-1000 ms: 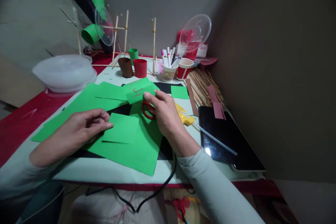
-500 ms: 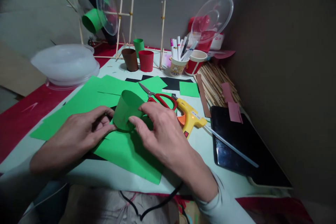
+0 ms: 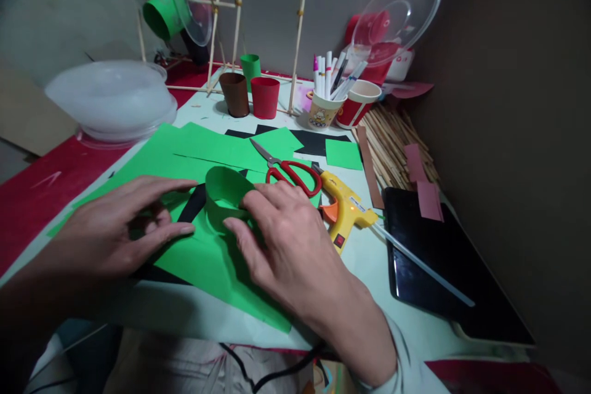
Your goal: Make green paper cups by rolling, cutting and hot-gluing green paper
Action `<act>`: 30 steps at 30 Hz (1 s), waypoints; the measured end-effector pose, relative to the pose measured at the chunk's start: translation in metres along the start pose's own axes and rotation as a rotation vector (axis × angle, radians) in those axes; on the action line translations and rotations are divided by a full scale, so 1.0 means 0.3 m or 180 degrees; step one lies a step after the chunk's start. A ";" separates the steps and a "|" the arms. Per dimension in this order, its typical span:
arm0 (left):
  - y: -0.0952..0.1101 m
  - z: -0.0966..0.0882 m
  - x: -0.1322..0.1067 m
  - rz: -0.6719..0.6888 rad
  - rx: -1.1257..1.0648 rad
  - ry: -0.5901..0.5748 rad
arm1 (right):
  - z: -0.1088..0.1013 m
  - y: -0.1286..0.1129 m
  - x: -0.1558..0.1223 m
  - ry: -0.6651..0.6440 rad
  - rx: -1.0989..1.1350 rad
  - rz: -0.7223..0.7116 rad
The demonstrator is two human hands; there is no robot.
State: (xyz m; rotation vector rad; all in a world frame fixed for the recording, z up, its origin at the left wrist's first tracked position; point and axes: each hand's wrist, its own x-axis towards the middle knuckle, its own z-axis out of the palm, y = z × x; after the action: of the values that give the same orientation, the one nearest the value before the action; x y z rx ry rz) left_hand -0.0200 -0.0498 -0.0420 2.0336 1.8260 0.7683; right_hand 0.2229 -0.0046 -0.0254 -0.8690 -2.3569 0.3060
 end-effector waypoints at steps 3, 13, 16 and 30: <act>0.012 -0.004 0.001 0.0169 0.0094 0.0235 | 0.004 -0.015 -0.004 -0.0146 -0.0351 -0.0051; 0.073 0.030 -0.018 0.0899 0.0041 0.0229 | 0.022 -0.043 0.006 -0.0300 -0.1307 -0.0341; 0.079 0.050 -0.028 0.0855 0.0160 0.0110 | 0.029 -0.050 0.001 -0.0335 -0.1357 -0.0284; 0.093 0.077 -0.028 0.0881 0.0720 0.0399 | -0.023 -0.029 -0.045 -0.0607 -0.0478 0.0309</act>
State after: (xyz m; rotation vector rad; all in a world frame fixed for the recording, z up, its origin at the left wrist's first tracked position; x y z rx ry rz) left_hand 0.0157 -0.0591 -0.0469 2.4731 1.7892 0.8087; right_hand 0.2307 -0.0201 -0.0228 -1.0694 -2.5441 0.2637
